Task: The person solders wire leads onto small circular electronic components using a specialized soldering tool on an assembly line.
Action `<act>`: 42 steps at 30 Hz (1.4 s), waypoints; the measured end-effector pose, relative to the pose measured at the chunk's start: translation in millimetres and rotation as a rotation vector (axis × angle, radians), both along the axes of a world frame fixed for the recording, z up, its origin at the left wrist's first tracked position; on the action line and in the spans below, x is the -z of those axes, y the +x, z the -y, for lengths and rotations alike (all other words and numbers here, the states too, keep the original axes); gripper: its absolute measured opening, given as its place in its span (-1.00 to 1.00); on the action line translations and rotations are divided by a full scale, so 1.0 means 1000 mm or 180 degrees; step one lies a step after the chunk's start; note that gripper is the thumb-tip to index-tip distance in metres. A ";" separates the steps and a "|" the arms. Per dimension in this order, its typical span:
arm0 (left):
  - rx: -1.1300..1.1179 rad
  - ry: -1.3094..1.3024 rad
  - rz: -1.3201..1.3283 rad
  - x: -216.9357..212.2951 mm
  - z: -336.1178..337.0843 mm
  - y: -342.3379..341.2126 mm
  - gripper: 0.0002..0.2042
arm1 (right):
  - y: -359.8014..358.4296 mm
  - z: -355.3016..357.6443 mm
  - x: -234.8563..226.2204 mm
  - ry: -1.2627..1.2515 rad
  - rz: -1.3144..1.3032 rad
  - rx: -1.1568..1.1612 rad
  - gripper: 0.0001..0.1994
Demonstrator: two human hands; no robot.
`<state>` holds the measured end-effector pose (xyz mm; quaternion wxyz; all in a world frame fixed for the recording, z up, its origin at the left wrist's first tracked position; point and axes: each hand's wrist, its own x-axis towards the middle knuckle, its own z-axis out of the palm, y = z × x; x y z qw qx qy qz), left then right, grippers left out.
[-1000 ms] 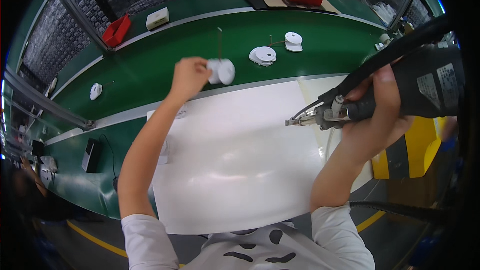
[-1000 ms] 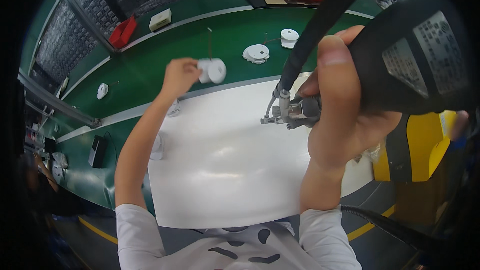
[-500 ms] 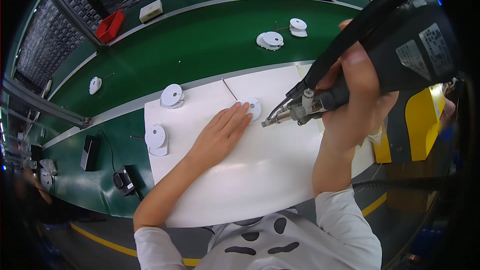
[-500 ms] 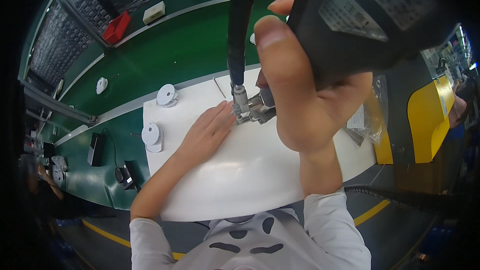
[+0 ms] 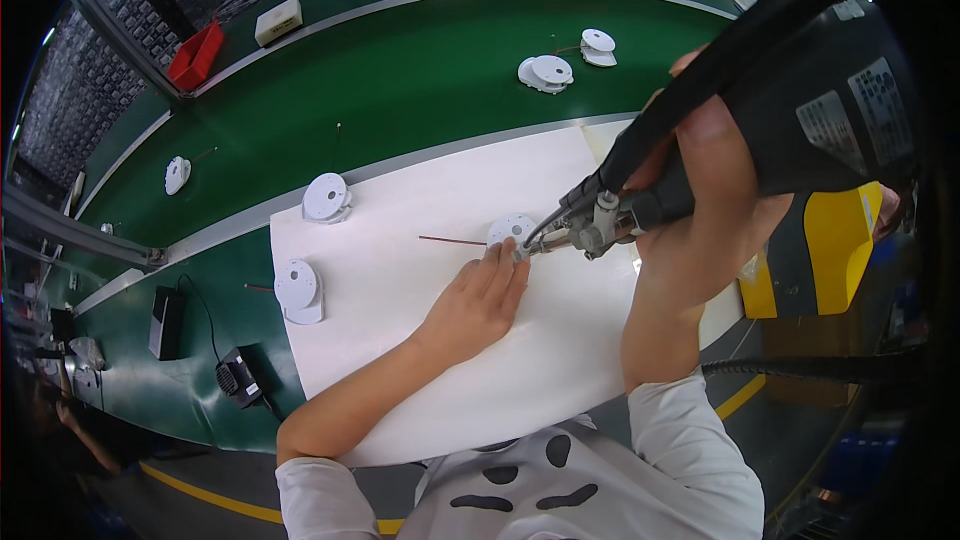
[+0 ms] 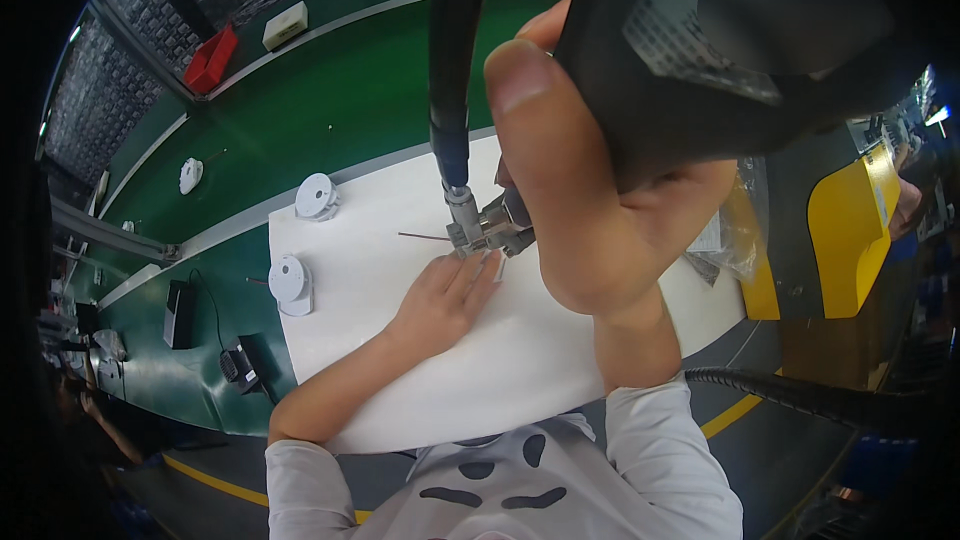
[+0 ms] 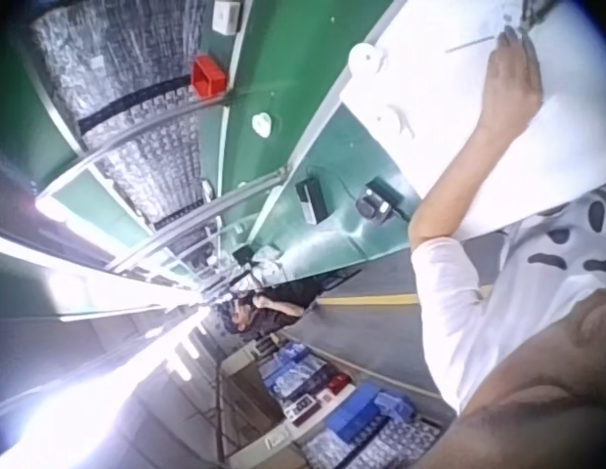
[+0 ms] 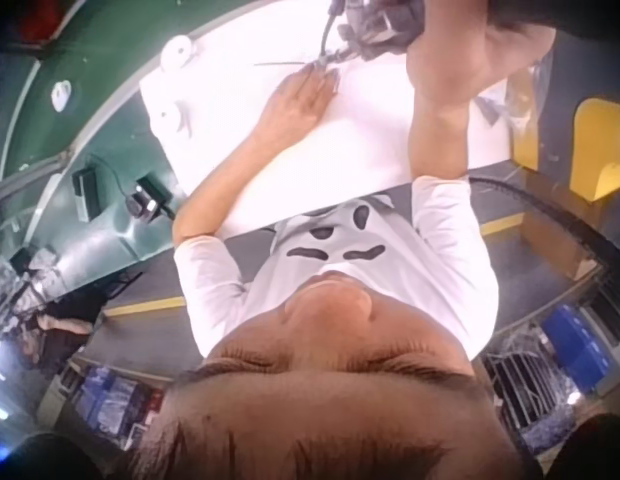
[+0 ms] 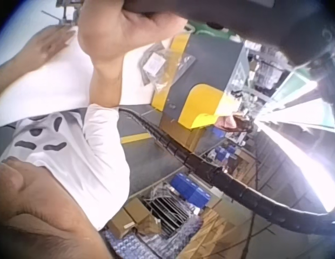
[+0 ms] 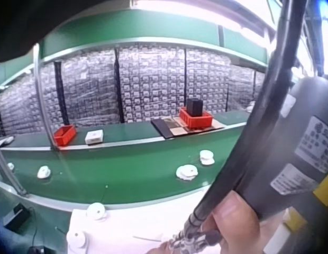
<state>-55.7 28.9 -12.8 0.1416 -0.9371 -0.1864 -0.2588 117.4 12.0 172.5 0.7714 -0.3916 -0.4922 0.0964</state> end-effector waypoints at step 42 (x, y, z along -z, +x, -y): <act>0.0396 -0.0179 0.0010 0.002 0.003 0.001 -0.62 | 0.002 -0.007 0.005 0.0310 -0.0014 -0.0084 -0.70</act>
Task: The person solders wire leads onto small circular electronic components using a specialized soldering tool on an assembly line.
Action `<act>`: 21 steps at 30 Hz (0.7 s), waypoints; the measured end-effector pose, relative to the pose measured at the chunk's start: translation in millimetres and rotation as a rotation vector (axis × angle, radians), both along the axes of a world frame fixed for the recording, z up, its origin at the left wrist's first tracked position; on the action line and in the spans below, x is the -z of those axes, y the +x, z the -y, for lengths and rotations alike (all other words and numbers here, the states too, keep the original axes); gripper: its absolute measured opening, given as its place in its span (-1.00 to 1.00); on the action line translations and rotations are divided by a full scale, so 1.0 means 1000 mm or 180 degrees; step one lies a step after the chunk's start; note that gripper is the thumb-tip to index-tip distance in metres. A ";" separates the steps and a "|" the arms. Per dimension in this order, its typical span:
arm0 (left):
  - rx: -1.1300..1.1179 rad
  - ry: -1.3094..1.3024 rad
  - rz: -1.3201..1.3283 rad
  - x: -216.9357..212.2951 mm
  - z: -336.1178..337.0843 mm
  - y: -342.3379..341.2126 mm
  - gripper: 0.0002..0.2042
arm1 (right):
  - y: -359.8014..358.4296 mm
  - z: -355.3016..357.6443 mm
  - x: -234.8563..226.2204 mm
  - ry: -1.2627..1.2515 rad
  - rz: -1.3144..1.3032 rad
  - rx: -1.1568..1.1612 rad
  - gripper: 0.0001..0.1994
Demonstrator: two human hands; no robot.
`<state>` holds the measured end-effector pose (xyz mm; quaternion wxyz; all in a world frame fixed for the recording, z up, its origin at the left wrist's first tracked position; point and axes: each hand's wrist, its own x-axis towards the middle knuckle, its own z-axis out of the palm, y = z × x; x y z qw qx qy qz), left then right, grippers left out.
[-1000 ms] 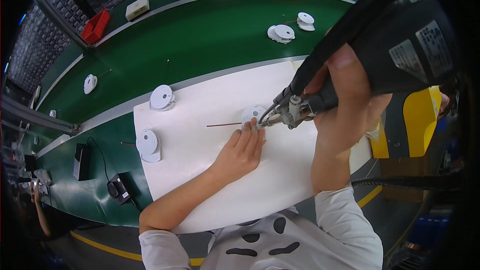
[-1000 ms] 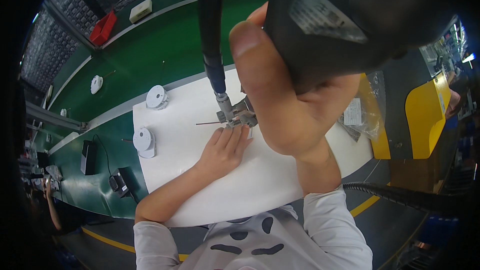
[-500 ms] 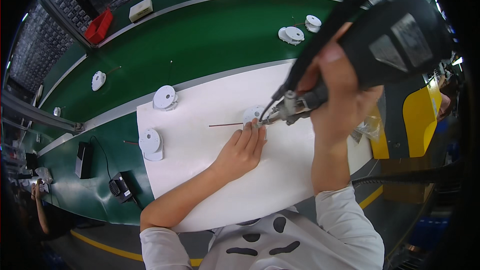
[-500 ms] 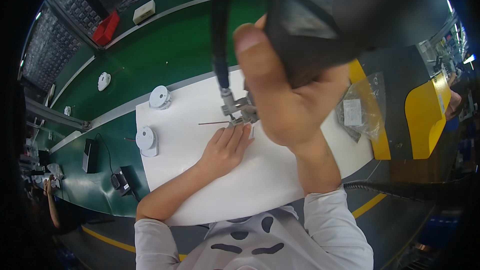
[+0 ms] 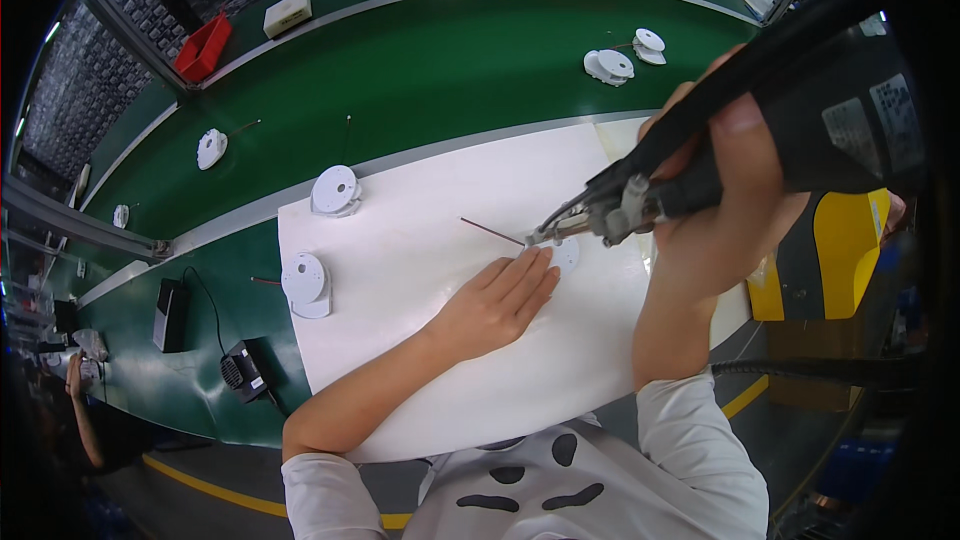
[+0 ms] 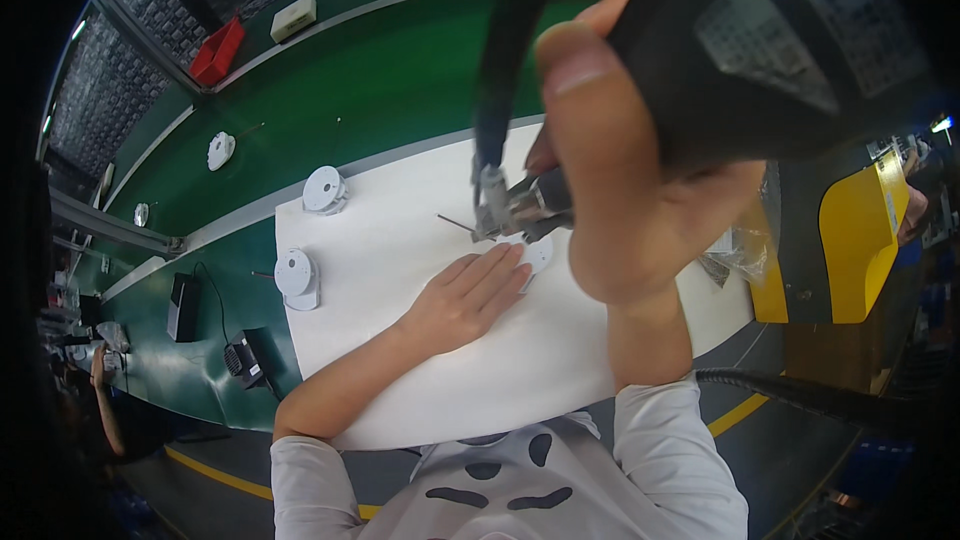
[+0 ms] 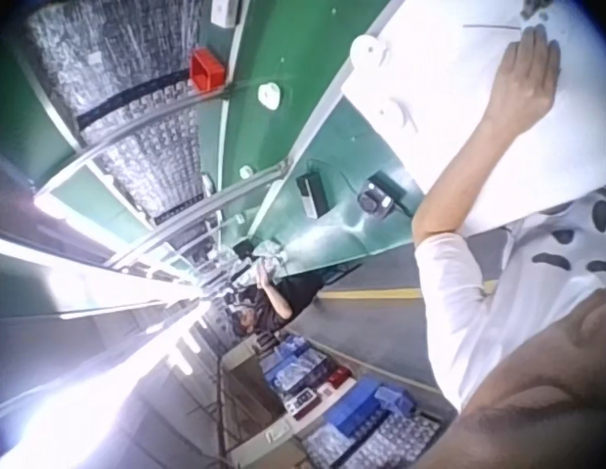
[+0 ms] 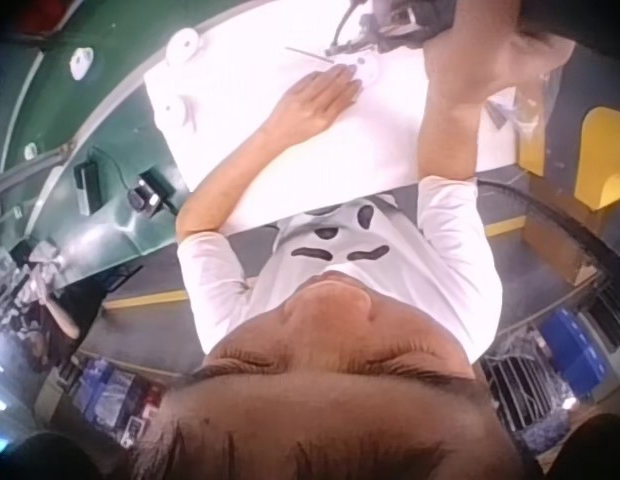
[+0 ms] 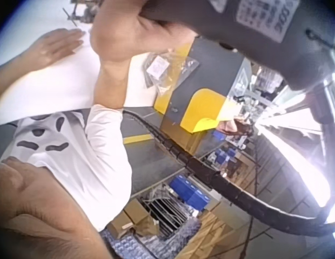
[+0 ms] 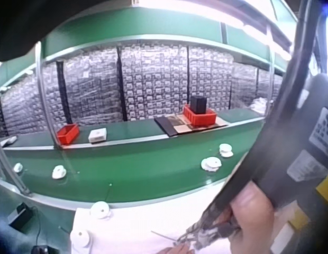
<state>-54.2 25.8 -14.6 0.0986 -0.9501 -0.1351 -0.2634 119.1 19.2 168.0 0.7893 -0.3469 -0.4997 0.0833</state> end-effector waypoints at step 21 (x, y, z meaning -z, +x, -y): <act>-0.0071 -0.0016 -0.0007 0.002 0.000 -0.003 -0.63 | -0.008 -0.001 0.011 0.0001 0.0189 -0.0397 -0.73</act>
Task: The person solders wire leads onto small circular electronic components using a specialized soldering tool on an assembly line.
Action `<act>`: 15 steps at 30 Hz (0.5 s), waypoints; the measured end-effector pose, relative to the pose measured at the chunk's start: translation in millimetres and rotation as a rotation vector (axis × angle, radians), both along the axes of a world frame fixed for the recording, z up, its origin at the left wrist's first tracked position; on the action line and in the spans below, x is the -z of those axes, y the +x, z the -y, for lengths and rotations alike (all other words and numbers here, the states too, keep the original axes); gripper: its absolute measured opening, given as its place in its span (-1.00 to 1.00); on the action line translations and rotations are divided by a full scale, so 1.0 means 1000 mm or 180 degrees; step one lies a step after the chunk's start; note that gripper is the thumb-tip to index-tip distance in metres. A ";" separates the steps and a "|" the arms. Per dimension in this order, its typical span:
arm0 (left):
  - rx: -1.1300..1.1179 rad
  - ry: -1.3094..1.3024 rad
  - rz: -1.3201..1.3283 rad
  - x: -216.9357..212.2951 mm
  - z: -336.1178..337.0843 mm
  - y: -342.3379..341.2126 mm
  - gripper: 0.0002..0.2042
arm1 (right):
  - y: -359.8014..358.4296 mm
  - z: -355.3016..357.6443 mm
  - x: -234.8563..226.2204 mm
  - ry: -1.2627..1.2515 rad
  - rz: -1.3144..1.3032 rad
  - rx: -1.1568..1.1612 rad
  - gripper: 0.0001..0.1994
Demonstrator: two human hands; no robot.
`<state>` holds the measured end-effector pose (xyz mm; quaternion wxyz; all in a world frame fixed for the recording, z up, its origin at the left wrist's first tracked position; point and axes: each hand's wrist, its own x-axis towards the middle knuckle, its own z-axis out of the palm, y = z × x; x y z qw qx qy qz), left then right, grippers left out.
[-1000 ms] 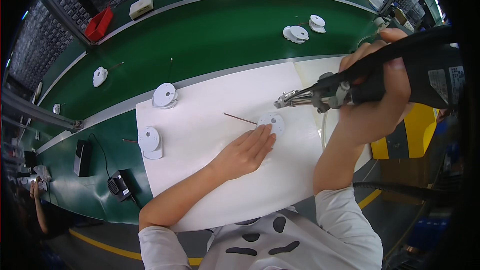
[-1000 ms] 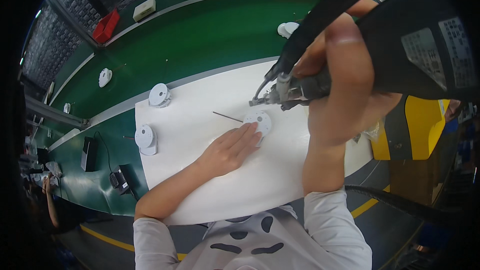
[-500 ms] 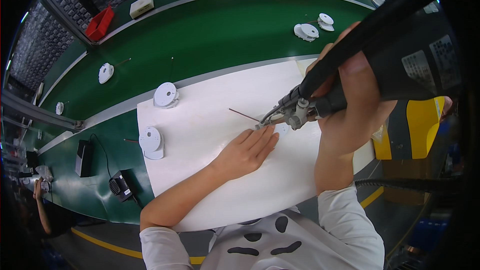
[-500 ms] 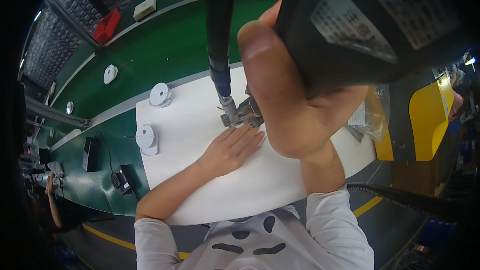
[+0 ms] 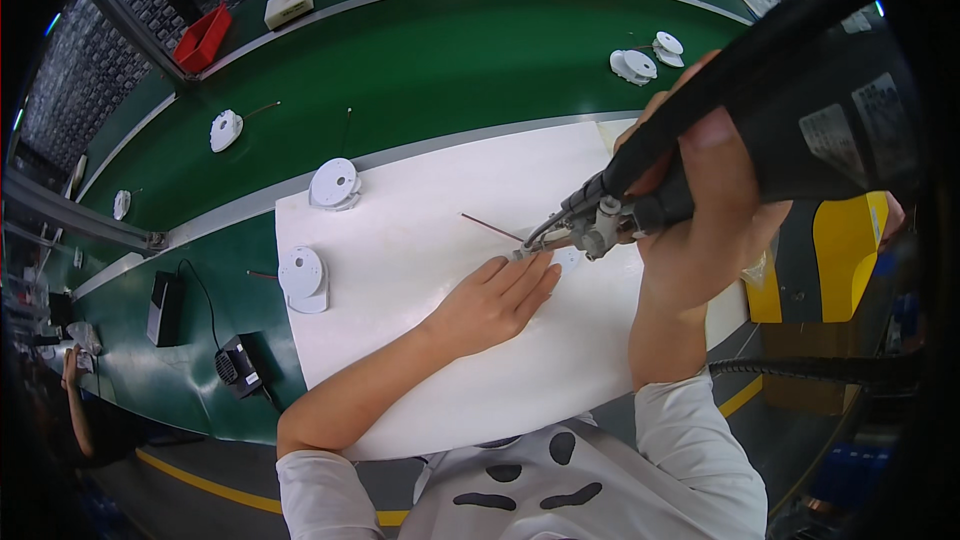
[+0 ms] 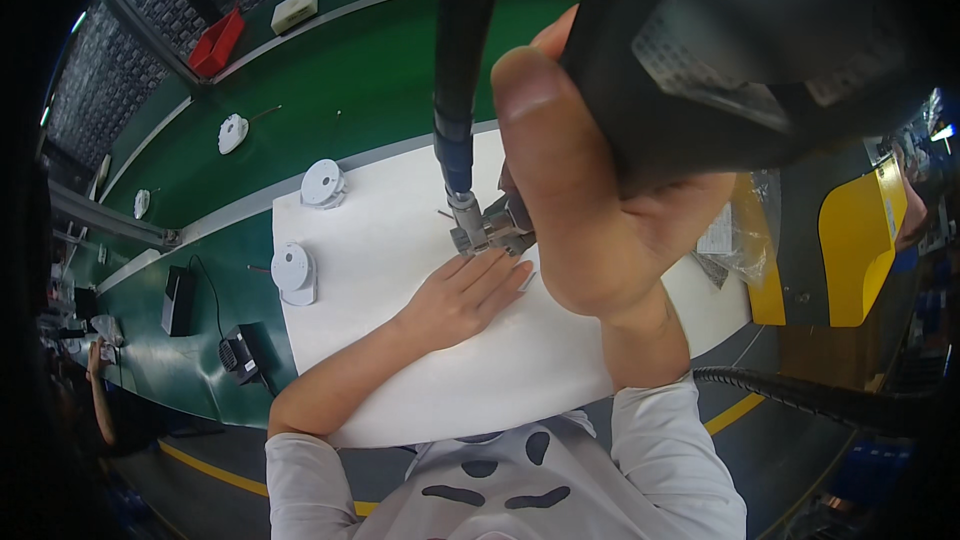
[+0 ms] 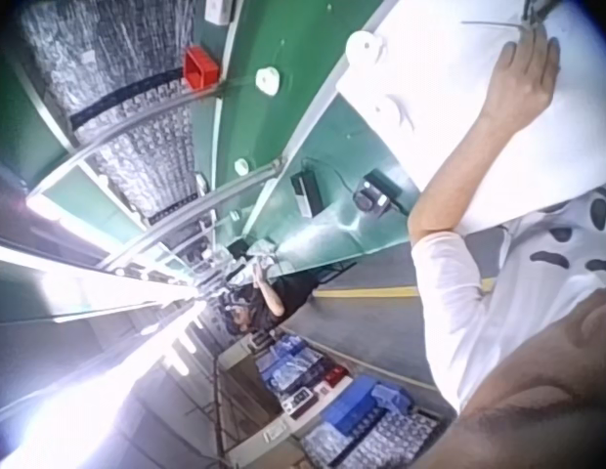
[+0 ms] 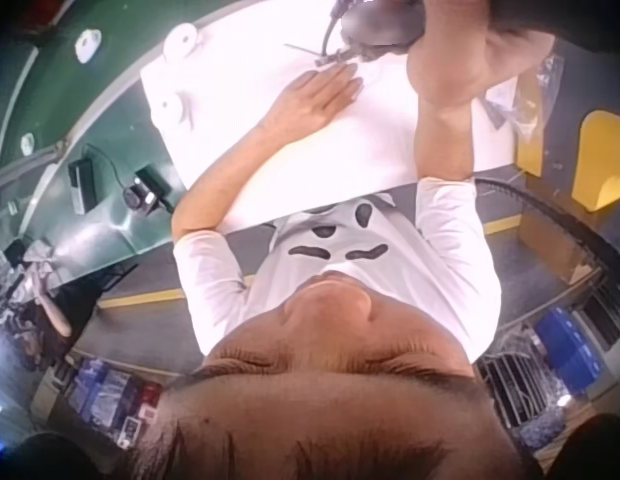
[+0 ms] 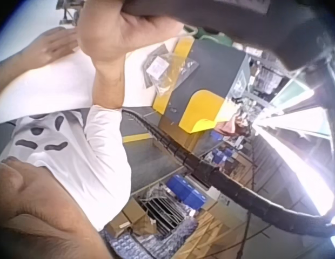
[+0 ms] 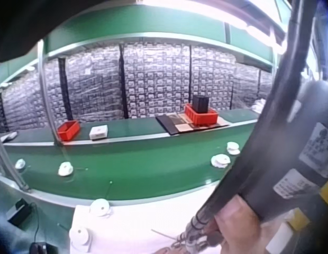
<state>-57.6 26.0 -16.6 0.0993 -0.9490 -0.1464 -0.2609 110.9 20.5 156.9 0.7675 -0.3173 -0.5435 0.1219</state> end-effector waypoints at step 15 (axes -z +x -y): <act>0.0125 0.0016 -0.0087 0.001 -0.001 -0.003 -0.60 | -0.010 0.002 0.007 -0.0095 0.0181 0.0222 -0.78</act>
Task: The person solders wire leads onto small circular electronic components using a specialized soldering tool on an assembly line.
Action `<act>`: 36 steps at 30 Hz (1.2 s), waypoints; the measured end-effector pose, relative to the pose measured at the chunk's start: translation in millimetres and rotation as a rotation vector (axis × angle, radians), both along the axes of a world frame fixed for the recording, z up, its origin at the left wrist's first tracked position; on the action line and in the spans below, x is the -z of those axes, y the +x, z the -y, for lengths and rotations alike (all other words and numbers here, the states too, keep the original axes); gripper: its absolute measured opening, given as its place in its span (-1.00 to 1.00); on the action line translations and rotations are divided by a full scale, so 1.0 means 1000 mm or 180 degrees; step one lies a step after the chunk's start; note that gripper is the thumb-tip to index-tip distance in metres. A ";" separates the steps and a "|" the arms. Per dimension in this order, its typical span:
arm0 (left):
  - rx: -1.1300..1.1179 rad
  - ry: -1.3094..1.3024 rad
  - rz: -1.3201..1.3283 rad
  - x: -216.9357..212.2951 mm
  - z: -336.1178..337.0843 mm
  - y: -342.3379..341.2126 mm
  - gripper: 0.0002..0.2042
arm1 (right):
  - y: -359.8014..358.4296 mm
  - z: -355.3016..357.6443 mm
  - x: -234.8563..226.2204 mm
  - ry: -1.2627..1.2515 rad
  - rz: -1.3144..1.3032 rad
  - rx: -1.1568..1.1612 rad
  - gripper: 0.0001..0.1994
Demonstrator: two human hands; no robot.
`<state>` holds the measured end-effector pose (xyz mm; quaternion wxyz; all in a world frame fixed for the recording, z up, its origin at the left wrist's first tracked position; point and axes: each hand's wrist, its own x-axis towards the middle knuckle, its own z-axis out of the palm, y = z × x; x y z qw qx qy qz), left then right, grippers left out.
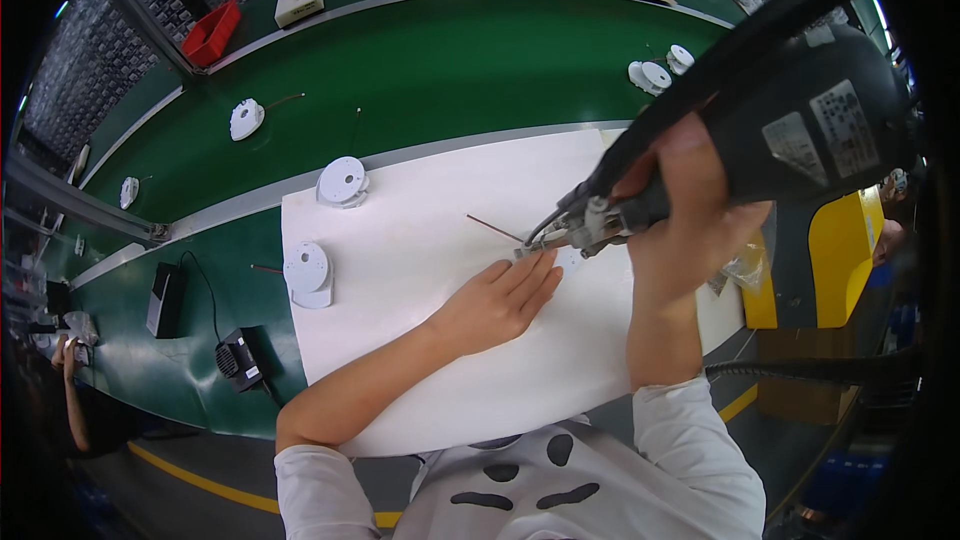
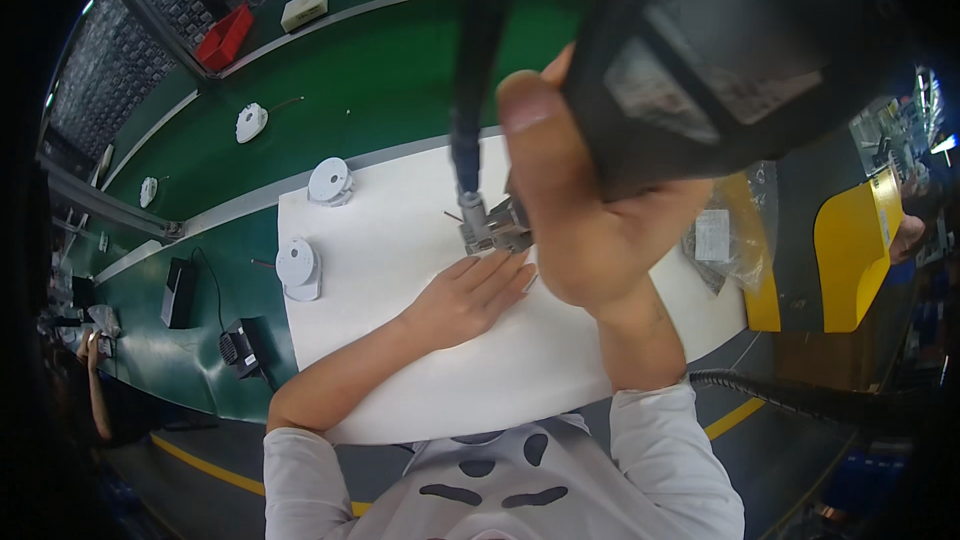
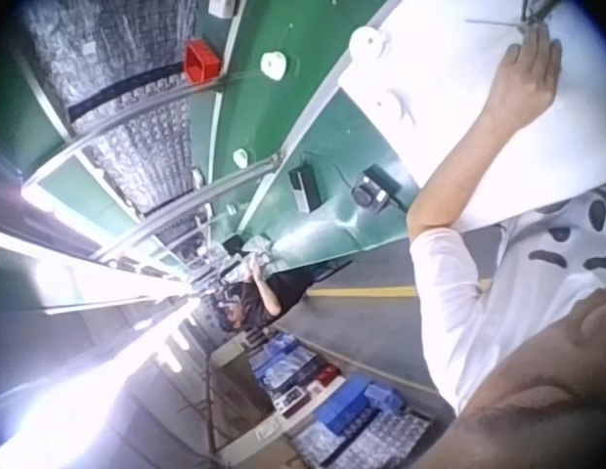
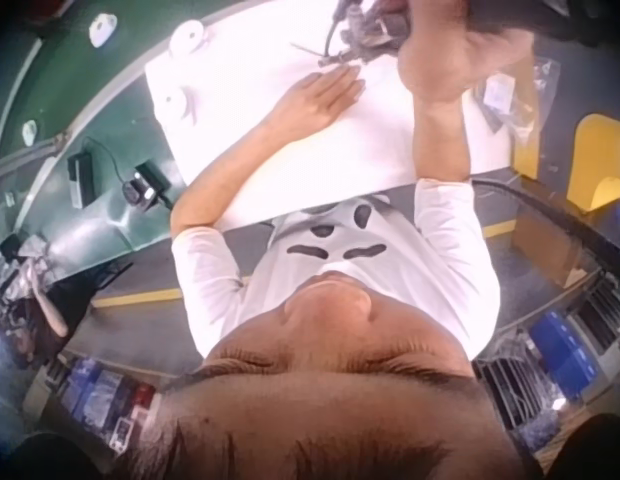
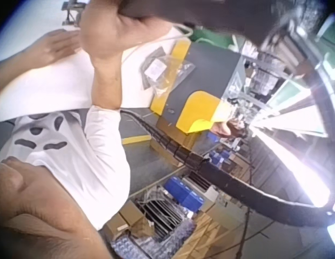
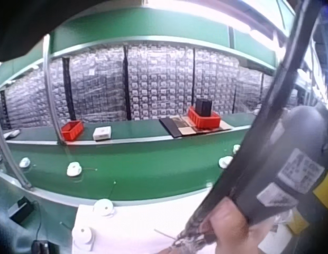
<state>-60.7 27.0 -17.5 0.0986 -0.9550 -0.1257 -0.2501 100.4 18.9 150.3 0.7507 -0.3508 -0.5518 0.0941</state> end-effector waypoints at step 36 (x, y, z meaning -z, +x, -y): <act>-0.2210 -0.1737 -0.0816 -0.071 -0.004 -0.009 -0.04 | 0.023 0.014 -0.021 0.0206 -0.0606 0.0523 -0.73</act>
